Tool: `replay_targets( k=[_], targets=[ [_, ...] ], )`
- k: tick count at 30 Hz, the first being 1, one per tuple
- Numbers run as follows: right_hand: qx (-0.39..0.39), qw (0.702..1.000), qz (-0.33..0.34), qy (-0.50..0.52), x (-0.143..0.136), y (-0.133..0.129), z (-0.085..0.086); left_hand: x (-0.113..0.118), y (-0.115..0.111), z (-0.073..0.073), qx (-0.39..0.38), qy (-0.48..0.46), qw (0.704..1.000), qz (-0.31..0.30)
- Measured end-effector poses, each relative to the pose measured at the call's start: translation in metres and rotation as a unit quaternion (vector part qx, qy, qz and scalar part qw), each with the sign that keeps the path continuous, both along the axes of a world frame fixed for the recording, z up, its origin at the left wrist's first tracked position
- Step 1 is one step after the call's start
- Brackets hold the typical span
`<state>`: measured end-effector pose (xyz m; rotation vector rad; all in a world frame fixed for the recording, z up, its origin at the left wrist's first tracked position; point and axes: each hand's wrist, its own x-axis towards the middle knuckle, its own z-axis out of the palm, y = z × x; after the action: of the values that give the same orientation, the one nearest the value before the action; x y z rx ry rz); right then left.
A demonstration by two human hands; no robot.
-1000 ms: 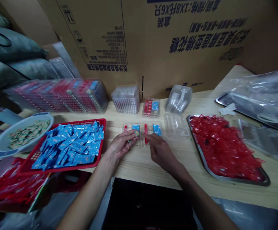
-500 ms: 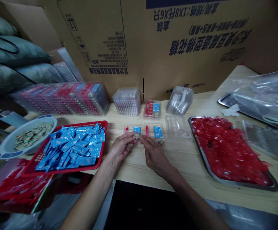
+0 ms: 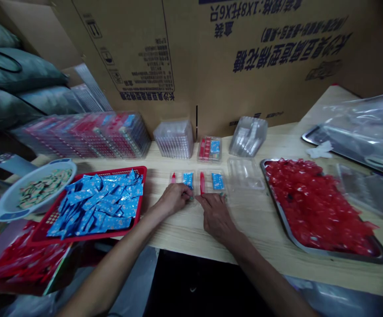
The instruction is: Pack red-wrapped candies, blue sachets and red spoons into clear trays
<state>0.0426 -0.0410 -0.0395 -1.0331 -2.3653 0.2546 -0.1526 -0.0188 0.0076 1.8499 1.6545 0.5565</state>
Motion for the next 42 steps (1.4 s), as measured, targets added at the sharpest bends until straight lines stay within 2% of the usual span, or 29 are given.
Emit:
replay_targets(
  k=[4, 6, 11, 15, 18, 21, 26, 30, 33, 36, 39, 42],
  targets=[
    [0.005, 1.000, -0.006, -0.003, 0.000, -0.001, 0.001, -0.002, 0.007, 0.000, 0.020, 0.037, 0.995, -0.085],
    [0.009, 1.000, -0.002, 0.000, 0.001, -0.003, 0.001, -0.002, 0.007, 0.001, 0.009, 0.034, 0.995, -0.088],
    [0.031, 0.999, 0.012, 0.013, 0.002, -0.005, -0.005, 0.004, -0.001, 0.002, -0.010, 0.021, 0.999, -0.028],
    [0.039, 0.998, 0.015, 0.046, 0.002, -0.005, -0.013, 0.004, -0.003, 0.000, -0.014, -0.028, 0.997, 0.069],
    [0.034, 0.997, 0.009, 0.065, 0.002, -0.005, -0.015, -0.001, -0.003, 0.004, -0.073, -0.212, 0.962, 0.158],
    [0.027, 0.997, 0.012, 0.070, 0.003, -0.006, -0.011, -0.006, -0.004, 0.014, -0.130, -0.347, 0.910, 0.188],
    [0.002, 0.998, 0.005, 0.070, 0.005, -0.005, -0.001, -0.014, -0.003, 0.027, -0.127, -0.408, 0.872, 0.239],
    [-0.015, 0.997, 0.006, 0.070, 0.007, -0.003, 0.001, -0.020, 0.001, 0.029, -0.196, -0.434, 0.849, 0.229],
    [-0.022, 0.997, 0.009, 0.073, 0.008, -0.003, 0.001, -0.024, 0.005, 0.028, -0.204, -0.411, 0.862, 0.215],
    [-0.020, 0.996, 0.013, 0.081, 0.008, -0.002, 0.001, -0.026, 0.007, 0.030, -0.165, -0.346, 0.904, 0.191],
    [-0.016, 0.997, 0.009, 0.081, 0.007, -0.002, 0.001, -0.028, 0.007, 0.034, -0.125, -0.318, 0.929, 0.145],
    [-0.018, 0.997, 0.006, 0.073, 0.006, -0.001, 0.002, -0.027, 0.006, 0.034, -0.127, -0.299, 0.941, 0.093]
  ],
)
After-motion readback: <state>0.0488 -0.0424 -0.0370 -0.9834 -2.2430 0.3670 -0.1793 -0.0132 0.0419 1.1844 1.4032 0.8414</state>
